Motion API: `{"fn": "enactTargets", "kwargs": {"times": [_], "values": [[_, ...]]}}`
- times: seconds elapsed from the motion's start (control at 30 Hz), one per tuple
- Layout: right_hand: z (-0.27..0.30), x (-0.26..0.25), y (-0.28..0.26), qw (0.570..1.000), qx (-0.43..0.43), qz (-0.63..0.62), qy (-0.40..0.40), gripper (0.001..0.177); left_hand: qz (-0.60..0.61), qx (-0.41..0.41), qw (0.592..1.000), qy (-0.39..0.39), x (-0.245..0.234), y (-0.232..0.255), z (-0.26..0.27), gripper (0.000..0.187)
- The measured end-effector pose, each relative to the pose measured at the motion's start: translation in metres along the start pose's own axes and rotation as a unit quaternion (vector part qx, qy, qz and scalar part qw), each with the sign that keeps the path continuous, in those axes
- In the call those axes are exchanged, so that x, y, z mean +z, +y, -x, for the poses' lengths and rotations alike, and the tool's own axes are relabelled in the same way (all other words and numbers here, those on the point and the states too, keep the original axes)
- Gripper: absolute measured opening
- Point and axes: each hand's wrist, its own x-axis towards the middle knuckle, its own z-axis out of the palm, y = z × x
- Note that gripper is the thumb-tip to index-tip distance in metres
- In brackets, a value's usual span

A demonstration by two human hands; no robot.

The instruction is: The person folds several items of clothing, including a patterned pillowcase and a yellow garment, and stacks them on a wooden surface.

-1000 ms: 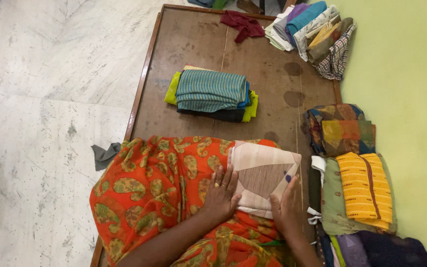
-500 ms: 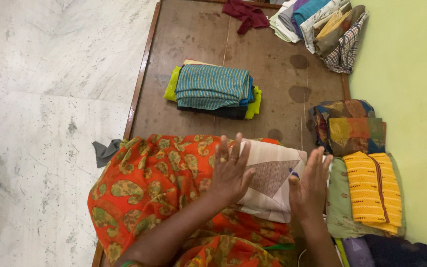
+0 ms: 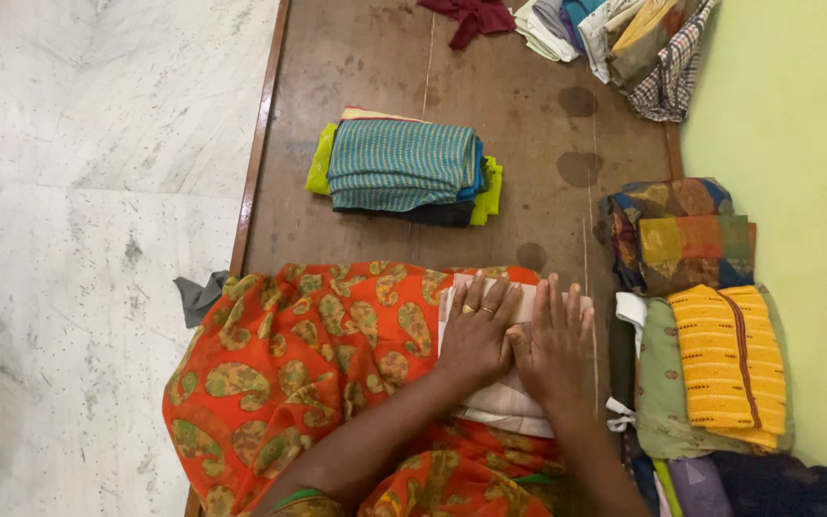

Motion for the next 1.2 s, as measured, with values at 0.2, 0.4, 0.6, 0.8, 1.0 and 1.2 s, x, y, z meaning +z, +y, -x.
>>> {"fn": "enactTargets", "kwargs": {"times": [0.2,0.4,0.6,0.8,1.0,1.2], "values": [[0.016,-0.011,-0.005,1.000,0.017,0.012,-0.005,0.094,-0.037,0.033,0.999,0.015,-0.001,-0.003,0.021,0.059],[0.034,-0.013,-0.001,1.000,-0.004,0.000,-0.001,0.096,-0.064,0.045,0.997,-0.006,-0.002,-0.015,0.045,0.064],[0.063,0.000,0.012,0.999,0.006,-0.032,0.030,0.095,-0.022,0.036,0.999,-0.007,0.001,-0.039,0.077,0.072],[0.090,0.021,0.032,0.991,0.086,-0.098,0.004,0.095,0.138,-0.087,0.985,-0.053,0.013,-0.055,0.088,0.090],[0.072,0.005,0.051,0.923,0.272,-0.258,-0.084,0.090,0.239,-0.355,0.900,-0.087,-0.031,-0.023,0.049,0.120],[0.046,0.003,0.082,0.645,0.289,-0.706,-0.045,0.059,0.512,-0.533,0.669,-0.078,-0.051,-0.025,0.022,0.109]]}}
